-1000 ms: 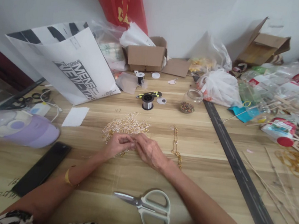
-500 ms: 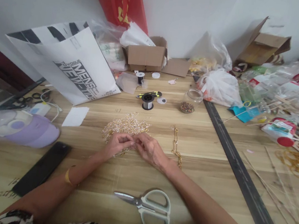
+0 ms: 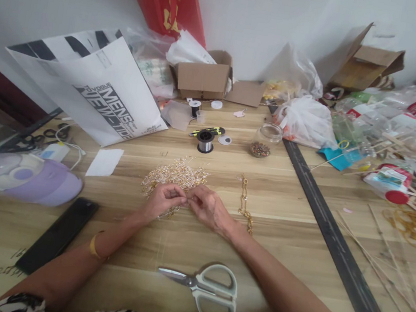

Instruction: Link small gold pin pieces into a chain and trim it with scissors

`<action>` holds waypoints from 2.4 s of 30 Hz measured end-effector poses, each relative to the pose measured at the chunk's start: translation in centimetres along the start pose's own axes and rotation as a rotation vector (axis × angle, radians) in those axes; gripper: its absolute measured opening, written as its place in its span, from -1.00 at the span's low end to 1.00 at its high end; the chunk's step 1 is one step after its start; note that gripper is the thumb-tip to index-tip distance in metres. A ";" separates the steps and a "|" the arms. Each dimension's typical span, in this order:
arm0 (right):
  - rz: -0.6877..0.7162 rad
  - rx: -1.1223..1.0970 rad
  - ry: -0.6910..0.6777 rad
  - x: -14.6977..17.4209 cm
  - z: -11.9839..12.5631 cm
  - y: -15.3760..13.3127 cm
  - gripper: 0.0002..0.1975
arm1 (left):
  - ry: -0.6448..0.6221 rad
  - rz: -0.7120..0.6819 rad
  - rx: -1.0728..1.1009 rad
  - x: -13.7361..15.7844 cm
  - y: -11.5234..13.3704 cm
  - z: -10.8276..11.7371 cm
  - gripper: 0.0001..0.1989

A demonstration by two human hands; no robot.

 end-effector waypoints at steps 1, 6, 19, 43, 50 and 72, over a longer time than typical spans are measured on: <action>-0.016 -0.006 0.003 0.0 0.0 0.1 -0.92 | 0.002 0.007 0.011 0.0 0.0 0.0 -0.79; -0.066 -0.041 0.002 0.0 0.1 0.1 -0.90 | 0.008 0.022 0.020 0.1 -0.1 0.0 -0.79; -0.144 -0.066 0.005 0.1 -0.1 1.0 -0.90 | -0.004 0.000 -0.006 0.1 0.4 -0.2 -0.77; -0.349 -0.305 -0.054 0.2 -0.5 2.0 -0.86 | 0.131 -0.534 -0.677 1.8 2.9 -1.1 -0.92; -0.327 -0.290 -0.068 0.2 -0.6 2.1 -0.87 | 0.129 -0.622 -0.783 2.2 3.0 -1.3 -0.85; 0.074 0.096 0.044 0.1 0.2 -0.2 -0.90 | 0.110 -0.411 -0.621 1.0 2.5 -0.6 -0.89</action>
Point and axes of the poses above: each hand's wrist, its own x-axis away from the middle knuckle, its own z-axis out of the back of the hand, y = z × x, the point moved 7 cm from there along -x, towards the middle knuckle, and after that the axes turned 2 degrees about -x, right-handed, at the moved point
